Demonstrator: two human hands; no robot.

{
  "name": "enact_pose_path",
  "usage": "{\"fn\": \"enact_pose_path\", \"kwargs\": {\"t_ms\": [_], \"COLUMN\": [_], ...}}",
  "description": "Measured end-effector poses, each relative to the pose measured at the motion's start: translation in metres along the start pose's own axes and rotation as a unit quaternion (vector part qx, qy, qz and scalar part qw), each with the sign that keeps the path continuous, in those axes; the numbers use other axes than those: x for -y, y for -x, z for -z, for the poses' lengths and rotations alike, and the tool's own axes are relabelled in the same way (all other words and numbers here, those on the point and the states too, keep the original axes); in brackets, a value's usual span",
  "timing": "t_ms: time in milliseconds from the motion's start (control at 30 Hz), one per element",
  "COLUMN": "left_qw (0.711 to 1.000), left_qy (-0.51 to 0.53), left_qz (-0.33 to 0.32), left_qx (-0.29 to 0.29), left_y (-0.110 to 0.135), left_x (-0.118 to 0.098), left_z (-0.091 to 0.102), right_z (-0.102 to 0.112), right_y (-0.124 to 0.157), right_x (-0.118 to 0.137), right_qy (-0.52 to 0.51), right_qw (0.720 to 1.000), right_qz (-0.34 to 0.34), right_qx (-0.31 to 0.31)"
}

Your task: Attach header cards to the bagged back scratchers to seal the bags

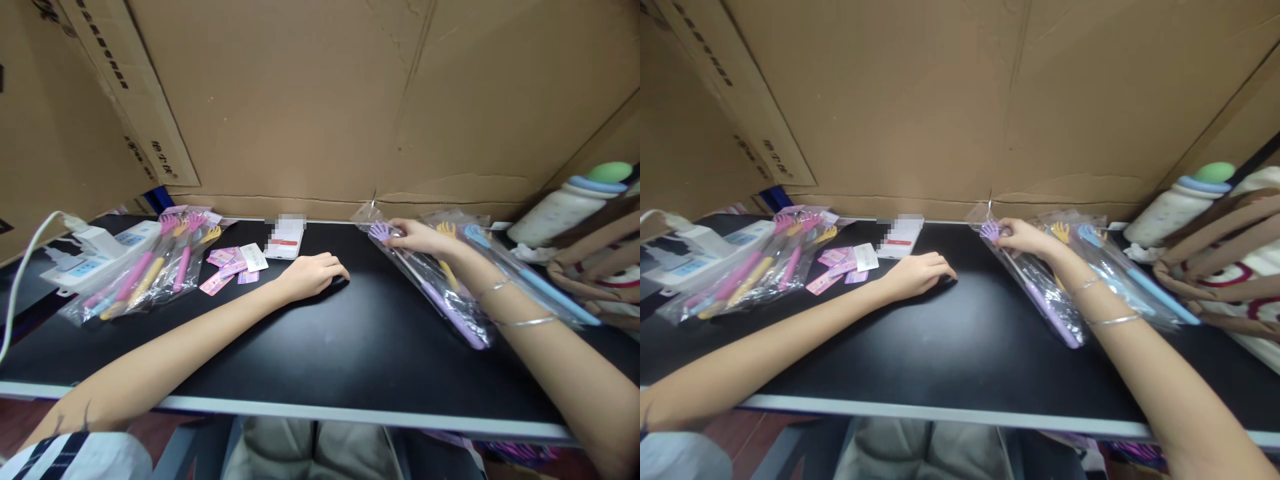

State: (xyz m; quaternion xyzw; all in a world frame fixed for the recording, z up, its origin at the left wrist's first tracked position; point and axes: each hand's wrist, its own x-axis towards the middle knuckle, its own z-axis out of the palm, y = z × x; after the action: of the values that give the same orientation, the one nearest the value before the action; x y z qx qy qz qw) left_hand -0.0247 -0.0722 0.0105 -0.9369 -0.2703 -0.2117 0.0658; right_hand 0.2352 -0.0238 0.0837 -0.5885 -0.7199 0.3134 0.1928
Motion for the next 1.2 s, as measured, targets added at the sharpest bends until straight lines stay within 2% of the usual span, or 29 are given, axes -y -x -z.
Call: {"fn": "enact_pose_path", "kwargs": {"t_ms": [133, 267, 467, 667, 800, 967, 1200], "left_qw": [1.000, 1.000, 1.000, 0.999, 0.999, 0.999, 0.997], "left_qy": [-0.002, -0.012, -0.024, -0.036, -0.035, 0.009, 0.001], "left_qz": [-0.007, -0.015, -0.015, -0.013, -0.007, 0.047, 0.057], "left_qx": [-0.002, -0.001, 0.007, 0.005, -0.004, -0.025, -0.043], "left_y": [0.000, 0.000, 0.000, 0.000, 0.001, 0.000, -0.002], "left_x": [0.000, 0.000, -0.001, -0.002, -0.001, 0.004, 0.003], "left_z": [0.000, 0.000, 0.001, 0.002, 0.001, -0.003, 0.000], "right_z": [-0.029, -0.044, -0.041, -0.038, -0.037, -0.041, -0.062], "right_y": [-0.012, -0.014, -0.012, -0.007, -0.006, 0.000, 0.009], "right_x": [-0.007, -0.009, -0.007, -0.004, -0.001, 0.010, 0.020], "right_qy": [-0.081, -0.075, -0.007, -0.065, -0.089, -0.063, -0.023], "right_qw": [0.997, 0.997, 0.999, 0.998, 0.996, 0.996, 0.983], "right_qz": [-0.008, -0.002, 0.028, 0.008, 0.011, 0.062, 0.182], "right_qx": [-0.015, -0.027, -0.029, 0.026, 0.020, -0.004, 0.003]}}
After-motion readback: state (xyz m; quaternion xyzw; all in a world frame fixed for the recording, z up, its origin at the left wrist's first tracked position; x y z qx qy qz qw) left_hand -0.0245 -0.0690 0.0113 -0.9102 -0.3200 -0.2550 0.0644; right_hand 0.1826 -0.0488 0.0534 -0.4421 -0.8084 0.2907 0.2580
